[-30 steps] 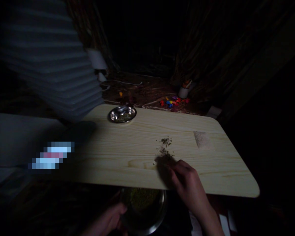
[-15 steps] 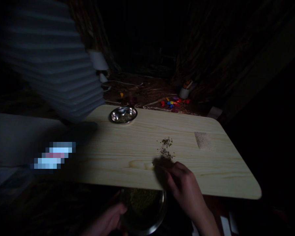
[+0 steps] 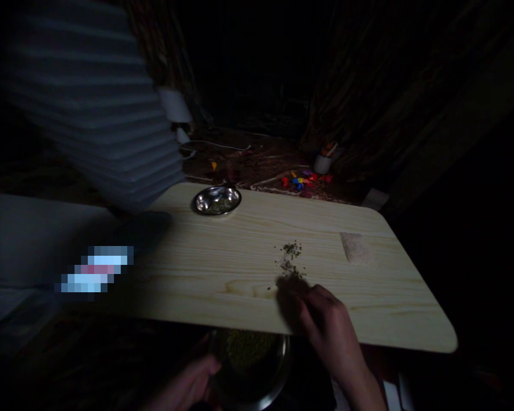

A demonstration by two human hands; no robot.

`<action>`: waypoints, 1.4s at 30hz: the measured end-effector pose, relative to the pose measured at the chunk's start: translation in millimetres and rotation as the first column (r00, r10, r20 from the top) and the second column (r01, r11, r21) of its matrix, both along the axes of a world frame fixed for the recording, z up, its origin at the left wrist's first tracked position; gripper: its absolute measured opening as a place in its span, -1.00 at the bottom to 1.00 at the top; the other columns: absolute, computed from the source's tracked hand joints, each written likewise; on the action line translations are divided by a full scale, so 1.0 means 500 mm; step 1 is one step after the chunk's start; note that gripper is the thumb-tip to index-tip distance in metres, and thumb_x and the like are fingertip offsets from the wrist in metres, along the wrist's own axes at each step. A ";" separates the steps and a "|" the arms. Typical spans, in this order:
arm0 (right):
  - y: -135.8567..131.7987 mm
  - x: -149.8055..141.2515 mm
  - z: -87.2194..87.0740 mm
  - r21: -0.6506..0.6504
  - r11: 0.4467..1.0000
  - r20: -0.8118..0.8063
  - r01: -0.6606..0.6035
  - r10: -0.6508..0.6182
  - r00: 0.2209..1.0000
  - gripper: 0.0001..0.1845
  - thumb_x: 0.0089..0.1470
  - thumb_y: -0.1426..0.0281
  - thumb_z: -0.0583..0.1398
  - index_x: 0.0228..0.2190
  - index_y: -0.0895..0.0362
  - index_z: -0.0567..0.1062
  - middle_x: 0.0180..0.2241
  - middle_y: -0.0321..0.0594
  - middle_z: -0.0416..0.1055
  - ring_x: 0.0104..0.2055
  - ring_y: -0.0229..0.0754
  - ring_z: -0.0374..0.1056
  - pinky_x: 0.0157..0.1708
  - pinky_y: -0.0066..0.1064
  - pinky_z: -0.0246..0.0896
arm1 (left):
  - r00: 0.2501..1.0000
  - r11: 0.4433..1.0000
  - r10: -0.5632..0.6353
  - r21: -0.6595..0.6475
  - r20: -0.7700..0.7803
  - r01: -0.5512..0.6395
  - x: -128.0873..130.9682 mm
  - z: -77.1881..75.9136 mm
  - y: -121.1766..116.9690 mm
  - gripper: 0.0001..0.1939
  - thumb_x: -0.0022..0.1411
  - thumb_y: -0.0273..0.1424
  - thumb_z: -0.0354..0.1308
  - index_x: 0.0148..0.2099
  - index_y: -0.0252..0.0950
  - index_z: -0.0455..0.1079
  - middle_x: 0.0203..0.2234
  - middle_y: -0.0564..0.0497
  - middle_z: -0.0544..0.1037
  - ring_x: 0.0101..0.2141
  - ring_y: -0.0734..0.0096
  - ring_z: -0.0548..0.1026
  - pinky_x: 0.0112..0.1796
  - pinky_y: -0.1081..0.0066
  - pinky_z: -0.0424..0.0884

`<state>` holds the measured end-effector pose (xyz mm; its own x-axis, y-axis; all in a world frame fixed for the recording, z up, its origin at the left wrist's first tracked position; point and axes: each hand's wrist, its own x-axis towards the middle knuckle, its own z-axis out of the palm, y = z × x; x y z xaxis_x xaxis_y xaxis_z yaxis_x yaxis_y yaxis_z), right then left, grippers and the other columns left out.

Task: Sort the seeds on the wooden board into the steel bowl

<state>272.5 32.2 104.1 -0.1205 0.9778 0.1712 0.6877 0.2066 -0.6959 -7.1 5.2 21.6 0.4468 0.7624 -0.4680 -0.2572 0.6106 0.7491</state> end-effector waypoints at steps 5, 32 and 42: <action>0.007 -0.017 0.007 0.001 1.000 -0.017 -0.030 0.030 0.999 -0.73 0.34 0.34 0.11 -0.19 0.09 0.62 -0.31 -0.13 0.50 -0.27 -0.09 0.43 -0.27 -0.32 0.32 | 1.000 1.000 0.009 -0.003 -0.021 -0.010 -0.003 -0.001 0.002 -0.69 0.08 -0.36 0.21 -0.07 -0.24 0.39 -0.23 -0.12 0.60 -0.43 0.24 0.57 -0.54 0.34 0.54; -0.038 -0.054 0.015 -0.090 0.986 -0.100 -0.137 0.128 0.987 -0.78 0.32 0.37 0.15 -0.22 0.06 0.63 -0.27 -0.15 0.52 -0.19 -0.09 0.45 -0.18 -0.31 0.33 | 1.000 1.000 -0.009 -0.007 -0.006 0.009 -0.009 -0.013 0.004 -0.69 0.12 -0.35 0.20 -0.05 -0.26 0.39 -0.26 -0.11 0.60 -0.42 0.26 0.57 -0.54 0.37 0.55; -0.010 0.074 -0.010 0.028 0.972 -0.071 0.234 -0.231 0.970 -0.69 0.31 0.22 0.16 -0.08 0.10 0.61 -0.17 -0.09 0.58 -0.17 -0.03 0.47 -0.24 -0.30 0.31 | 0.999 0.999 -0.038 0.004 0.011 0.038 -0.008 -0.016 0.005 -0.64 0.16 -0.36 0.18 0.03 -0.25 0.37 -0.15 -0.15 0.60 -0.41 0.28 0.58 -0.51 0.35 0.57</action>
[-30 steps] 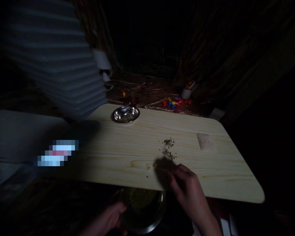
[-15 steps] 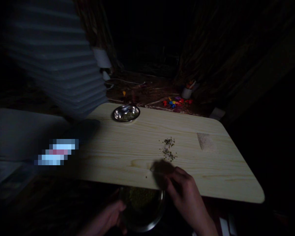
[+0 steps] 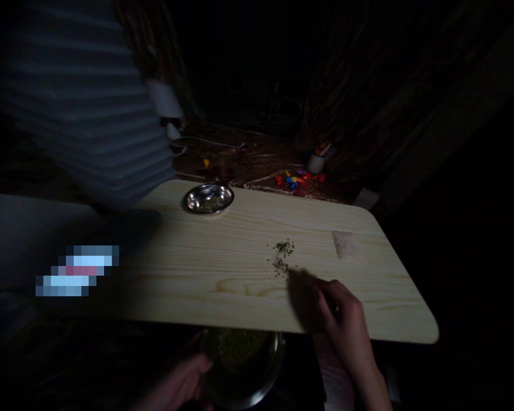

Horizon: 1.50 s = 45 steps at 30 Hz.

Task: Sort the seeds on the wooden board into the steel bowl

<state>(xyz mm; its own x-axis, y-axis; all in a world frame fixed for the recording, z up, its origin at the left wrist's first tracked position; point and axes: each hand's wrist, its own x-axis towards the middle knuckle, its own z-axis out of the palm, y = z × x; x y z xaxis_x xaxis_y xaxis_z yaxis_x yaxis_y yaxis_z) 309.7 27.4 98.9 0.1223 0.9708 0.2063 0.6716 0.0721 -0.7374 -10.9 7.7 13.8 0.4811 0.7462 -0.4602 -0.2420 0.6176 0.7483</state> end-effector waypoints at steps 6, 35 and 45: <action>0.006 -0.011 -0.013 -0.030 0.996 -0.002 -0.079 0.079 0.997 -0.69 0.32 0.22 0.15 -0.10 0.11 0.62 -0.22 -0.10 0.58 -0.18 -0.04 0.48 -0.20 -0.30 0.32 | 1.000 1.000 -0.012 0.002 -0.026 0.012 0.004 0.003 0.000 -0.61 0.17 -0.35 0.18 0.06 -0.25 0.36 -0.15 -0.15 0.61 -0.39 0.26 0.59 -0.49 0.35 0.58; -0.094 -0.082 0.021 -0.120 0.953 -0.017 -0.279 0.279 0.960 -0.75 0.32 0.33 0.13 -0.17 0.02 0.63 -0.32 -0.18 0.50 -0.27 -0.11 0.48 -0.28 -0.36 0.42 | 1.000 1.000 -0.005 -0.031 -0.022 0.005 0.028 0.034 -0.009 -0.61 0.13 -0.35 0.22 0.03 -0.26 0.34 -0.16 -0.17 0.59 -0.39 0.23 0.60 -0.53 0.37 0.55; -0.119 -0.024 0.027 -0.082 0.980 -0.010 -0.182 0.182 0.983 -0.74 0.30 0.25 0.16 -0.30 0.04 0.64 -0.38 -0.18 0.55 -0.33 -0.10 0.52 -0.35 -0.39 0.45 | 1.000 0.998 -0.023 -0.055 -0.016 0.022 0.025 0.002 -0.014 -0.58 0.13 -0.38 0.19 0.06 -0.27 0.31 -0.19 -0.16 0.58 -0.41 0.26 0.58 -0.52 0.37 0.56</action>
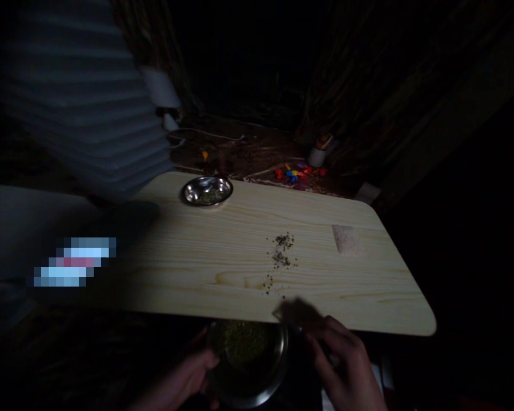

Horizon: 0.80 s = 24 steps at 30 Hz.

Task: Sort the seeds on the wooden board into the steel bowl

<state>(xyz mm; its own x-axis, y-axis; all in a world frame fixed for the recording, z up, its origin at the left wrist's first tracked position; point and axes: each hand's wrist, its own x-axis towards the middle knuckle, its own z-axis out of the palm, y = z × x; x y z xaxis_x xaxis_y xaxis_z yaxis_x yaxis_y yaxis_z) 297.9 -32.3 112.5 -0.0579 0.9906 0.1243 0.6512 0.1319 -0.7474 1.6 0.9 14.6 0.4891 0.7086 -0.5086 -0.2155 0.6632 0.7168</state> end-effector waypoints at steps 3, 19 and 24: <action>0.011 0.013 -0.015 0.042 0.990 -0.026 0.132 -0.131 0.991 -0.69 0.29 0.19 0.17 -0.39 0.06 0.60 -0.44 -0.20 0.51 -0.36 -0.09 0.49 -0.39 -0.39 0.41 | 1.000 1.000 0.001 -0.022 -0.012 -0.002 0.004 0.003 0.002 -0.53 0.11 -0.40 0.17 0.10 -0.26 0.27 -0.16 -0.16 0.58 -0.38 0.24 0.59 -0.52 0.37 0.56; 0.025 -0.005 -0.025 -0.035 0.993 -0.062 0.111 -0.113 0.992 -0.70 0.32 0.18 0.15 -0.27 0.06 0.61 -0.37 -0.17 0.53 -0.29 -0.07 0.47 -0.31 -0.32 0.36 | 1.000 1.000 0.020 -0.003 -0.006 -0.020 0.007 0.036 0.009 -0.58 0.11 -0.42 0.20 0.07 -0.21 0.41 -0.24 -0.10 0.59 -0.40 0.21 0.59 -0.53 0.35 0.52; 0.027 -0.026 -0.024 -0.041 0.997 -0.052 0.072 -0.074 0.996 -0.72 0.33 0.21 0.14 -0.29 0.06 0.60 -0.36 -0.19 0.51 -0.30 -0.10 0.46 -0.32 -0.35 0.34 | 1.000 1.000 0.025 0.007 -0.013 -0.025 0.006 0.036 0.009 -0.59 0.10 -0.44 0.20 0.04 -0.21 0.42 -0.25 -0.11 0.60 -0.40 0.19 0.59 -0.54 0.35 0.52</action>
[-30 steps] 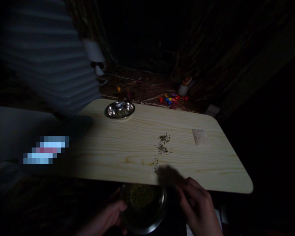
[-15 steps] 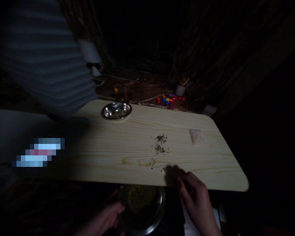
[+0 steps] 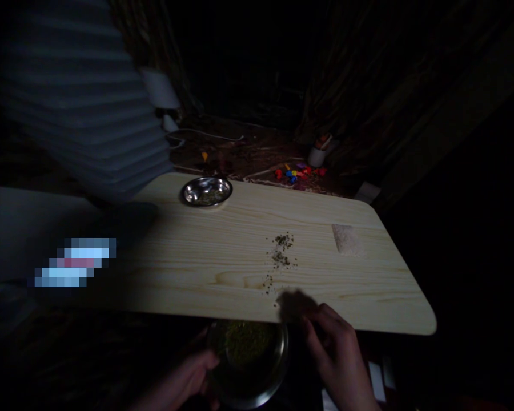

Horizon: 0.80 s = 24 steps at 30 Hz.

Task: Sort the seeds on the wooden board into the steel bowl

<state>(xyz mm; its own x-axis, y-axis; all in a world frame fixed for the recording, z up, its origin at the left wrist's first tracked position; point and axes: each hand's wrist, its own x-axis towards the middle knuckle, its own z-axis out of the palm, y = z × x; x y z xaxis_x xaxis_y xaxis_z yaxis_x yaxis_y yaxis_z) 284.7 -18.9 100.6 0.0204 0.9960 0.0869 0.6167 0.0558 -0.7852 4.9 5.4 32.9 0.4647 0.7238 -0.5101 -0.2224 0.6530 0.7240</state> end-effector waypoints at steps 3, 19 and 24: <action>-0.001 -0.005 0.005 -0.028 0.997 -0.018 -0.071 0.070 0.997 -0.73 0.34 0.23 0.14 -0.25 0.05 0.60 -0.35 -0.20 0.50 -0.29 -0.12 0.46 -0.31 -0.37 0.34 | 1.000 1.000 -0.003 0.004 0.001 0.003 -0.002 0.001 0.000 -0.60 0.11 -0.45 0.18 0.03 -0.24 0.42 -0.29 -0.10 0.60 -0.42 0.20 0.58 -0.54 0.34 0.52; 0.038 -0.004 -0.013 0.064 0.997 -0.034 0.041 -0.039 0.999 -0.73 0.31 0.20 0.18 -0.28 0.08 0.61 -0.33 -0.16 0.53 -0.27 -0.07 0.46 -0.28 -0.35 0.34 | 1.000 0.999 -0.019 0.027 0.018 0.018 -0.004 0.003 0.002 -0.70 0.14 -0.42 0.17 -0.04 -0.24 0.41 -0.26 -0.11 0.59 -0.40 0.21 0.58 -0.52 0.33 0.53; 0.059 -0.008 -0.004 0.082 0.997 -0.015 -0.004 0.005 1.000 -0.72 0.32 0.19 0.16 -0.26 0.08 0.61 -0.32 -0.13 0.52 -0.26 -0.06 0.45 -0.27 -0.31 0.35 | 1.000 1.000 -0.016 0.027 0.012 0.016 -0.001 0.010 0.006 -0.67 0.13 -0.43 0.17 -0.01 -0.23 0.42 -0.27 -0.09 0.60 -0.38 0.20 0.59 -0.53 0.35 0.52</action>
